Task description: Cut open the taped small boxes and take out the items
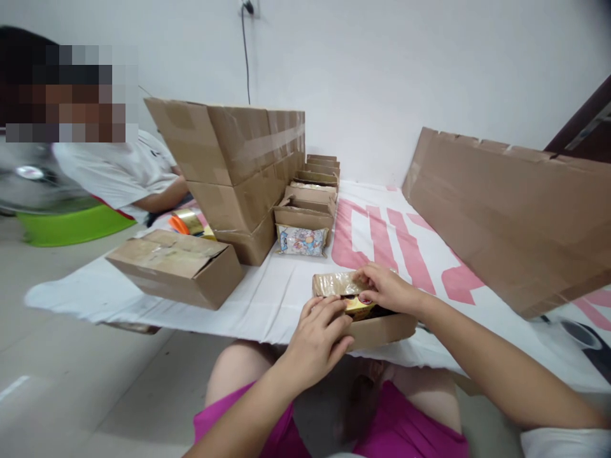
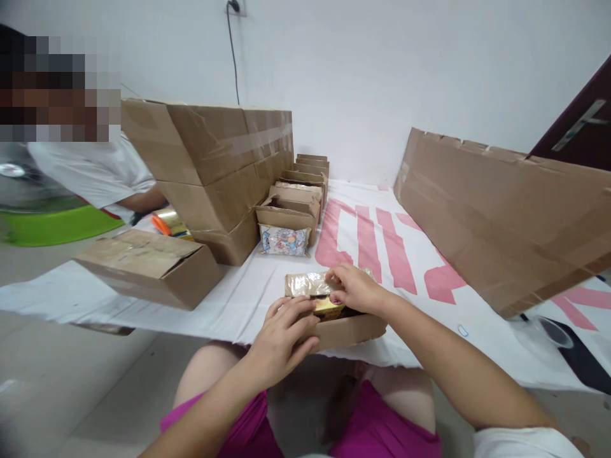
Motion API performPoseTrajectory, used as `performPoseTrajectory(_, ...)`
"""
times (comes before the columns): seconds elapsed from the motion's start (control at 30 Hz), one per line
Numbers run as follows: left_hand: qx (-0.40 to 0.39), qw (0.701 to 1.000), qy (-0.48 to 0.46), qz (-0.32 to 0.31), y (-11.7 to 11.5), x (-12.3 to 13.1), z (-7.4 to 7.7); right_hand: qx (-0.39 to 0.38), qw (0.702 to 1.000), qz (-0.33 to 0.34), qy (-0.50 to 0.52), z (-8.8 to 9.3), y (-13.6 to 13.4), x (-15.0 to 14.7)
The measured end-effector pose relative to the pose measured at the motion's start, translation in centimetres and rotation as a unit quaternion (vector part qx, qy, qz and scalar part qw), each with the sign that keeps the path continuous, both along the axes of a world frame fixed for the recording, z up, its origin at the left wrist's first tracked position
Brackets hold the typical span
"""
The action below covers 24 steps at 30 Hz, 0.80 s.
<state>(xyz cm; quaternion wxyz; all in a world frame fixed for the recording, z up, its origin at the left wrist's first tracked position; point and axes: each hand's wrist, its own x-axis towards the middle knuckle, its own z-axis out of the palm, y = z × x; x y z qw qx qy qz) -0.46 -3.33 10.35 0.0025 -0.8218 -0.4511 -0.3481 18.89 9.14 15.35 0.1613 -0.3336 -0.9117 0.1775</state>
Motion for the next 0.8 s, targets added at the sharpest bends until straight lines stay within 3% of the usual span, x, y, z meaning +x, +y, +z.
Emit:
performPoseTrajectory(0.23, -0.006, 1.000, 0.004, -0.001, 0.1, 0.0, 0.3, 0.047, 0.998, 0.010, -0.030, -0.7, -0.1, -0.2)
performPoseTrajectory(0.43, -0.007, 1.000, 0.006, -0.001, 0.1, -0.1, 0.2, 0.037, 0.999, -0.001, 0.009, -0.8, -0.3, 0.0)
performPoseTrajectory(0.67, -0.018, 1.000, -0.002, -0.002, 0.1, 0.0, 0.1, 0.042, 0.999, 0.021, -0.013, -1.3, -0.4, 0.1)
performPoseTrajectory(0.8, -0.019, 1.000, -0.003, -0.004, 0.2, -0.1, 0.1, 0.039, 0.997, -0.016, 0.060, -1.2, -0.8, 0.6)
